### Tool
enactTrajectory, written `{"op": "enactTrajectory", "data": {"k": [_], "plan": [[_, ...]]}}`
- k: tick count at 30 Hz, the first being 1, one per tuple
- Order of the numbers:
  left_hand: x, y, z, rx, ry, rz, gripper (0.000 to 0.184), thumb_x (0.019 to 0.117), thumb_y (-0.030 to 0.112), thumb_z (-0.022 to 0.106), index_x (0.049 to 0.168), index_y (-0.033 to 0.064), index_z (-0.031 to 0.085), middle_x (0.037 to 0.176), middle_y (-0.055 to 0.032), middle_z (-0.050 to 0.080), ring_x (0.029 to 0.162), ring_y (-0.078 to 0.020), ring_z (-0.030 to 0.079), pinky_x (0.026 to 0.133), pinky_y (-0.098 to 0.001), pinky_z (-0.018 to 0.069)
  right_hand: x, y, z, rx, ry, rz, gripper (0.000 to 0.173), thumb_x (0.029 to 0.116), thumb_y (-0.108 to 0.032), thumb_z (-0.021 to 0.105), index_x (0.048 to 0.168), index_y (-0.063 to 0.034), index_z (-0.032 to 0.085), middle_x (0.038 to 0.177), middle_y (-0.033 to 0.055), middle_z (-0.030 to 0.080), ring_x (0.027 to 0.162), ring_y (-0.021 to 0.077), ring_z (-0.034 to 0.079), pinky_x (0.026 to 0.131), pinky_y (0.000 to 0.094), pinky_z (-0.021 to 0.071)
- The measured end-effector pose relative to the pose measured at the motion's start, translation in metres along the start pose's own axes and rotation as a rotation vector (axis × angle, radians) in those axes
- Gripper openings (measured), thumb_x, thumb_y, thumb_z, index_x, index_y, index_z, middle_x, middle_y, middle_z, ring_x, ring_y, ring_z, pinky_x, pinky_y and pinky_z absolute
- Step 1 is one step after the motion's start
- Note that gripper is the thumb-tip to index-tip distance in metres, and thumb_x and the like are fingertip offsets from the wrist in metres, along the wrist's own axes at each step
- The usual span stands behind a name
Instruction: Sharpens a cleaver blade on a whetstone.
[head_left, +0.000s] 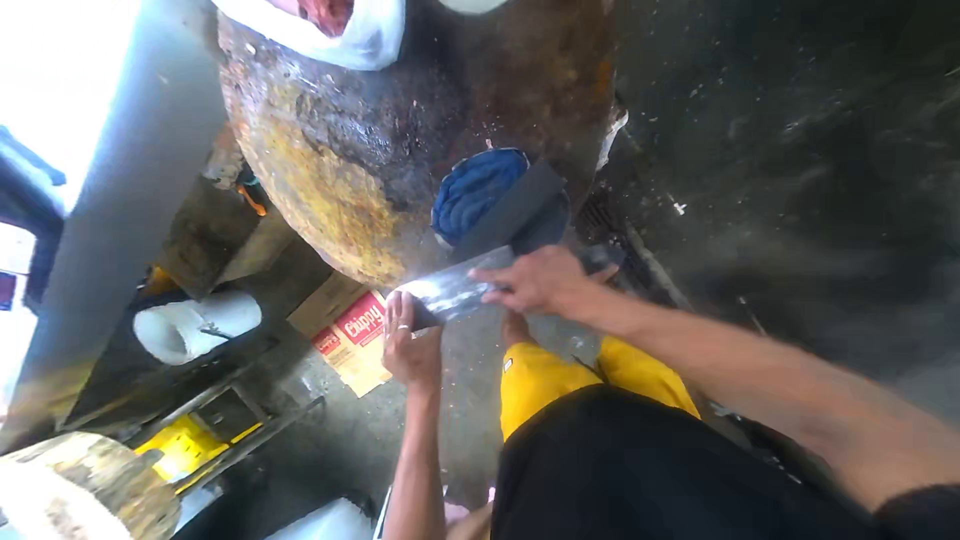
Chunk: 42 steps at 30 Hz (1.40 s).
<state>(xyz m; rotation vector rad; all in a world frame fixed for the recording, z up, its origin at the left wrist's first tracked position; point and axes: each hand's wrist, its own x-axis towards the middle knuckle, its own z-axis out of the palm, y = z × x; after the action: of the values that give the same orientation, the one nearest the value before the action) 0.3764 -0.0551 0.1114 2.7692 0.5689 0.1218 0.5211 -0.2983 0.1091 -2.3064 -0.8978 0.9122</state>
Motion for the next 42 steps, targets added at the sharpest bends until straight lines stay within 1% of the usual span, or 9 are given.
{"op": "enactTrajectory", "data": {"k": [3, 9, 13, 16, 18, 26, 30, 35, 42], "plan": [[0.012, 0.037, 0.010, -0.058, -0.004, 0.022, 0.060, 0.0778, 0.021, 0.086, 0.132, 0.0044, 0.068, 0.146, -0.0157, 0.059, 0.139, -0.0315, 0.054, 0.116, -0.0507, 0.0429, -0.022, 0.020, -0.009, 0.025, 0.036, 0.009, 0.050, 0.1019, -0.065, 0.042, 0.150, -0.0501, 0.048, 0.086, 0.0077, 0.074, 0.075, 0.0317, 0.070, 0.066, 0.0565, 0.0536], [0.061, 0.236, 0.096, -0.296, -0.156, 0.427, 0.069, 0.0782, 0.021, 0.087, 0.142, 0.0094, 0.061, 0.155, -0.0083, 0.051, 0.148, -0.0251, 0.042, 0.123, -0.0450, 0.0329, -0.162, 0.152, -0.099, -0.164, 0.336, 0.458, 0.057, 0.0963, -0.073, 0.048, 0.148, -0.0495, 0.052, 0.090, 0.0218, 0.075, 0.076, 0.0498, 0.069, 0.061, 0.0712, 0.0484], [0.046, 0.141, 0.067, -0.197, -0.156, 0.313, 0.066, 0.0835, 0.030, 0.084, 0.144, 0.0195, 0.060, 0.157, 0.0028, 0.050, 0.148, -0.0172, 0.041, 0.123, -0.0422, 0.0368, -0.103, 0.096, -0.070, -0.090, 0.221, 0.382, 0.053, 0.0948, -0.074, 0.049, 0.143, -0.0530, 0.055, 0.087, 0.0116, 0.076, 0.076, 0.0381, 0.072, 0.064, 0.0655, 0.0524], [0.016, 0.017, 0.004, -0.022, -0.086, 0.067, 0.060, 0.0774, 0.025, 0.087, 0.133, 0.0099, 0.069, 0.143, -0.0105, 0.062, 0.135, -0.0283, 0.058, 0.111, -0.0516, 0.0497, -0.014, 0.013, -0.006, 0.035, -0.027, 0.146, 0.051, 0.0977, -0.072, 0.042, 0.146, -0.0580, 0.048, 0.095, 0.0063, 0.077, 0.085, 0.0328, 0.072, 0.072, 0.0612, 0.0542], [0.000, -0.007, -0.018, 0.035, -0.089, -0.026, 0.061, 0.0756, 0.022, 0.087, 0.131, 0.0050, 0.069, 0.142, -0.0163, 0.063, 0.132, -0.0332, 0.060, 0.107, -0.0564, 0.0504, 0.003, -0.017, 0.003, 0.088, -0.130, 0.014, 0.050, 0.1028, -0.065, 0.041, 0.150, -0.0505, 0.047, 0.097, 0.0114, 0.075, 0.089, 0.0360, 0.071, 0.077, 0.0604, 0.0530], [0.064, 0.221, 0.103, -0.319, -0.060, 0.392, 0.063, 0.0736, 0.019, 0.087, 0.133, 0.0107, 0.069, 0.145, -0.0080, 0.061, 0.141, -0.0240, 0.052, 0.121, -0.0433, 0.0376, -0.154, 0.142, -0.094, -0.144, 0.310, 0.451, 0.058, 0.0947, -0.074, 0.050, 0.149, -0.0516, 0.049, 0.092, 0.0213, 0.075, 0.077, 0.0498, 0.070, 0.062, 0.0719, 0.0494], [0.052, 0.141, 0.065, -0.229, -0.201, 0.330, 0.070, 0.0830, 0.024, 0.084, 0.147, 0.0170, 0.057, 0.159, -0.0002, 0.047, 0.150, -0.0196, 0.038, 0.124, -0.0440, 0.0325, -0.101, 0.095, -0.074, -0.105, 0.175, 0.385, 0.062, 0.0925, -0.080, 0.044, 0.148, -0.0528, 0.049, 0.095, 0.0179, 0.077, 0.083, 0.0462, 0.071, 0.067, 0.0709, 0.0511], [-0.004, -0.033, -0.019, 0.003, -0.056, -0.062, 0.062, 0.0747, 0.022, 0.088, 0.132, 0.0049, 0.069, 0.143, -0.0146, 0.062, 0.136, -0.0307, 0.057, 0.112, -0.0530, 0.0467, 0.016, -0.034, 0.012, 0.047, -0.119, -0.044, 0.051, 0.1022, -0.062, 0.046, 0.151, -0.0480, 0.047, 0.091, 0.0102, 0.075, 0.084, 0.0344, 0.071, 0.075, 0.0584, 0.0534], [0.043, 0.174, 0.074, -0.259, -0.092, 0.322, 0.064, 0.0740, 0.024, 0.089, 0.133, 0.0091, 0.068, 0.146, -0.0106, 0.060, 0.141, -0.0268, 0.051, 0.120, -0.0461, 0.0384, -0.133, 0.105, -0.077, -0.062, 0.146, 0.423, 0.054, 0.0974, -0.070, 0.050, 0.150, -0.0561, 0.044, 0.093, 0.0142, 0.076, 0.080, 0.0420, 0.072, 0.066, 0.0690, 0.0523]]}}
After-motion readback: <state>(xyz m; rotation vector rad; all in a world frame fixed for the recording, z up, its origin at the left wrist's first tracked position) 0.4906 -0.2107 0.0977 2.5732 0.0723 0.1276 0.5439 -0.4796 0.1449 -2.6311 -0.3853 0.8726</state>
